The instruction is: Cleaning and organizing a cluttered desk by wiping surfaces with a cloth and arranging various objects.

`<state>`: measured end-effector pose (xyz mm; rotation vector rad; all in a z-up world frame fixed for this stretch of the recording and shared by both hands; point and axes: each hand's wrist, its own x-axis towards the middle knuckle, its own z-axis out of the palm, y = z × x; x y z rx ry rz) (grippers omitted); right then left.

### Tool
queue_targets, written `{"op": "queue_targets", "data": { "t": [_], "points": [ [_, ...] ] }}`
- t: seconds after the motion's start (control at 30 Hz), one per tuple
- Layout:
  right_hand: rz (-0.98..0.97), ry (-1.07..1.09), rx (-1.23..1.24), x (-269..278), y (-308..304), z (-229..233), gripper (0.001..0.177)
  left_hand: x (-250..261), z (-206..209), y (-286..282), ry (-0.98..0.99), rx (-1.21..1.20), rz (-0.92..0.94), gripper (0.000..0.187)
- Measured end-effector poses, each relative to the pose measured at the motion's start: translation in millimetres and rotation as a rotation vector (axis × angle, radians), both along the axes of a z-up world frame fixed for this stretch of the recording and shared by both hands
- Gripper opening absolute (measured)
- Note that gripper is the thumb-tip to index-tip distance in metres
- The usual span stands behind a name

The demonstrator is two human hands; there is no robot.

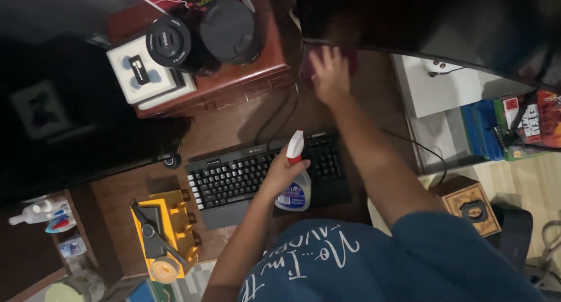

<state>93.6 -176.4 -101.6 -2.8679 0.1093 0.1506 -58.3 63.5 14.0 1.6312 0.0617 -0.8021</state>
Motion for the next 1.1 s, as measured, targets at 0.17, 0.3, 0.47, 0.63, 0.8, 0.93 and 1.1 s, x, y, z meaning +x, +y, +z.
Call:
{"op": "queue_targets", "data": {
  "t": [0.17, 0.3, 0.47, 0.63, 0.8, 0.93, 1.1],
  "points": [
    [0.031, 0.006, 0.144, -41.7, 24.5, 3.4, 0.068, -4.0, -5.9, 7.9, -0.053, -0.054, -0.017, 0.071],
    [0.029, 0.101, 0.158, -72.5, 54.7, 16.6, 0.06, -6.8, 0.5, 18.3, -0.044, -0.039, 0.005, 0.073],
    [0.163, 0.105, 0.212, -93.7, 58.8, 9.8, 0.045, -11.3, 6.6, 18.5, 0.004, -0.065, 0.007, 0.072],
    [0.06, -0.197, 0.181, -118.6, -27.2, -37.8, 0.039, -17.8, 16.1, 10.5, -0.033, -0.107, -0.046, 0.073],
    [-0.385, -0.193, 0.221, -157.4, -76.3, 11.2, 0.052, -24.1, 27.5, -1.2, -0.065, -0.009, -0.14, 0.073],
    [-0.527, -0.154, 0.195, -184.1, -52.2, 18.2, 0.051, -29.5, 23.2, -1.9, -0.163, -0.102, -0.175, 0.074],
    [-0.255, -0.134, 0.136, -209.6, -23.9, 22.6, 0.061, -26.2, 16.2, 9.6, -0.276, -0.006, -0.203, 0.066]
  ]
}}
